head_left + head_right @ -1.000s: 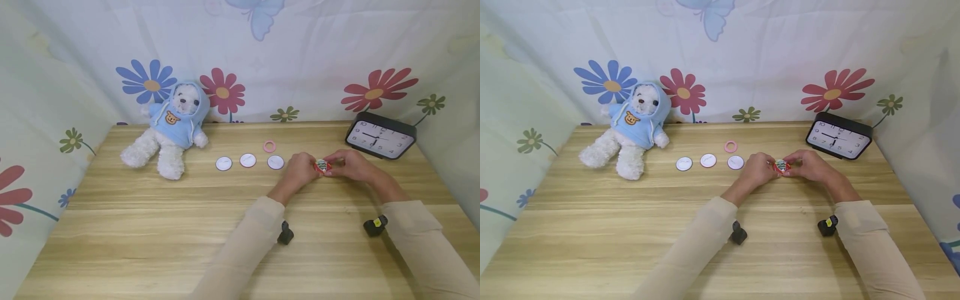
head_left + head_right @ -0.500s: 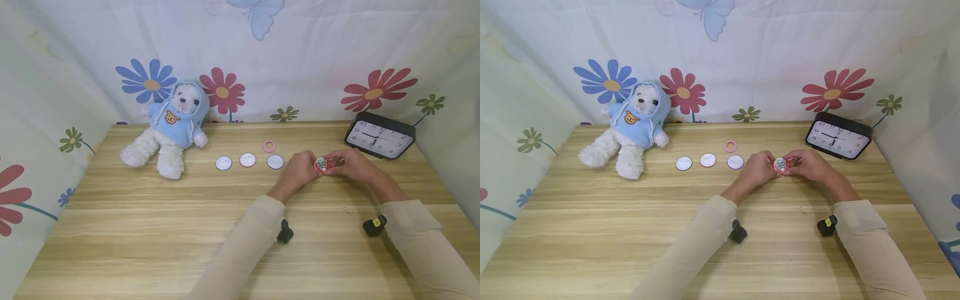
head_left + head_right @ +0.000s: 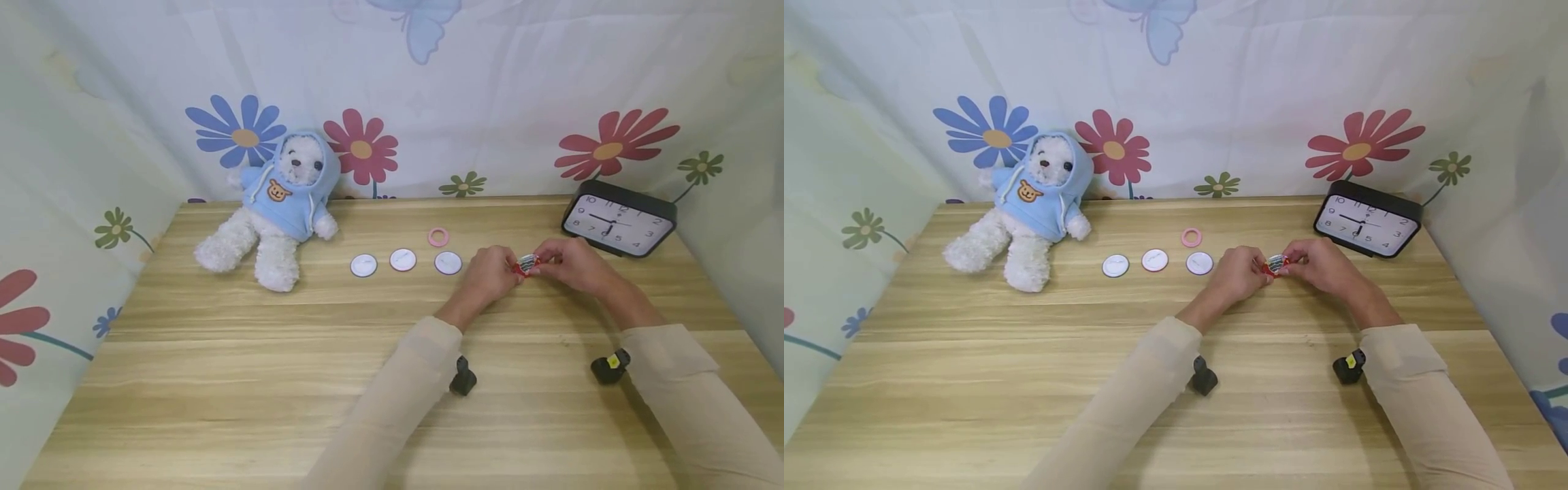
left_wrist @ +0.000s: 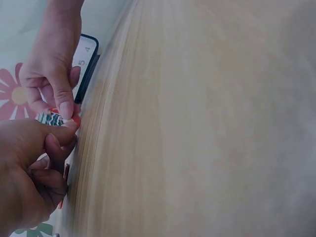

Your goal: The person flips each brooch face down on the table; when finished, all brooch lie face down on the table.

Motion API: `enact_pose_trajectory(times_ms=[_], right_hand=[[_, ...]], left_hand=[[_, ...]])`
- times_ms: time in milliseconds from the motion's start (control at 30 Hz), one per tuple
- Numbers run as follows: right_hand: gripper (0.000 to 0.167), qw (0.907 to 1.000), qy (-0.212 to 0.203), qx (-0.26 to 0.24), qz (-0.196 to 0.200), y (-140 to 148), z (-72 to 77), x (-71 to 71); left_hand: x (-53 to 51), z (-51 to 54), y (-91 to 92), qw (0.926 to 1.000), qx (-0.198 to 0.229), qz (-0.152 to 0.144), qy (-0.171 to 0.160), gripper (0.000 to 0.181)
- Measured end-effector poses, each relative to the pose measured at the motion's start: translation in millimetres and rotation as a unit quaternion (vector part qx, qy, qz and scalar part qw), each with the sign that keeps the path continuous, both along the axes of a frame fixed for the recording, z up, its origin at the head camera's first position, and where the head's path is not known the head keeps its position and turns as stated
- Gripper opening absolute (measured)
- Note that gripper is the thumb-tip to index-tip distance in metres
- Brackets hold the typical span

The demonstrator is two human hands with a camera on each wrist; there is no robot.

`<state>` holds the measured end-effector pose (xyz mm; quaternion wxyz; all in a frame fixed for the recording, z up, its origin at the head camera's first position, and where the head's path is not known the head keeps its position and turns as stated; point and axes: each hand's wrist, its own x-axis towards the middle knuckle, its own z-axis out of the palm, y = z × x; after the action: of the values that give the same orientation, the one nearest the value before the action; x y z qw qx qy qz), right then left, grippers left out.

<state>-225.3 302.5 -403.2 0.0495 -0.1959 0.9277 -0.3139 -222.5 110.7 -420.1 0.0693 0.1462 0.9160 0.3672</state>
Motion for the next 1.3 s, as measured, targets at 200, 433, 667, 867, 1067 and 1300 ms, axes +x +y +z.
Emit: enact_pose_trajectory(times_ms=[200, 433, 667, 867, 1067, 1300], right_hand=[[0.005, 0.9999, -0.002, 0.006, 0.013, 0.7, -0.3, 0.0], [0.006, 0.9996, 0.012, 0.02, 0.012, 1.5, -1.0, -1.8], [0.002, 0.9989, 0.012, 0.045, 0.003, 0.5, 0.6, -1.0], [0.004, 0.9989, 0.009, 0.046, 0.007, -0.6, 1.3, -0.6], [0.007, 0.9989, -0.002, 0.047, 0.003, -1.1, 1.3, -0.7], [0.027, 0.9965, -0.074, 0.029, -0.027, 1.0, -0.4, -2.6]], left_hand=[[-0.3, -0.7, -0.6, 0.9998, 0.006, -0.008, 0.016, 0.006], [-3.6, -2.0, -4.4, 0.997, 0.072, -0.027, -0.015, 0.019], [-4.0, -1.4, -7.9, 0.984, 0.155, -0.017, -0.086, 0.024], [-2.3, 0.0, -11.3, 0.9752, 0.186, -0.005, -0.121, 0.024], [-2.2, 2.4, -12.4, 0.9771, 0.171, -0.004, -0.126, 0.025], [-3.4, 3.7, -12.2, 0.9804, 0.144, 0.005, -0.134, 0.028]])
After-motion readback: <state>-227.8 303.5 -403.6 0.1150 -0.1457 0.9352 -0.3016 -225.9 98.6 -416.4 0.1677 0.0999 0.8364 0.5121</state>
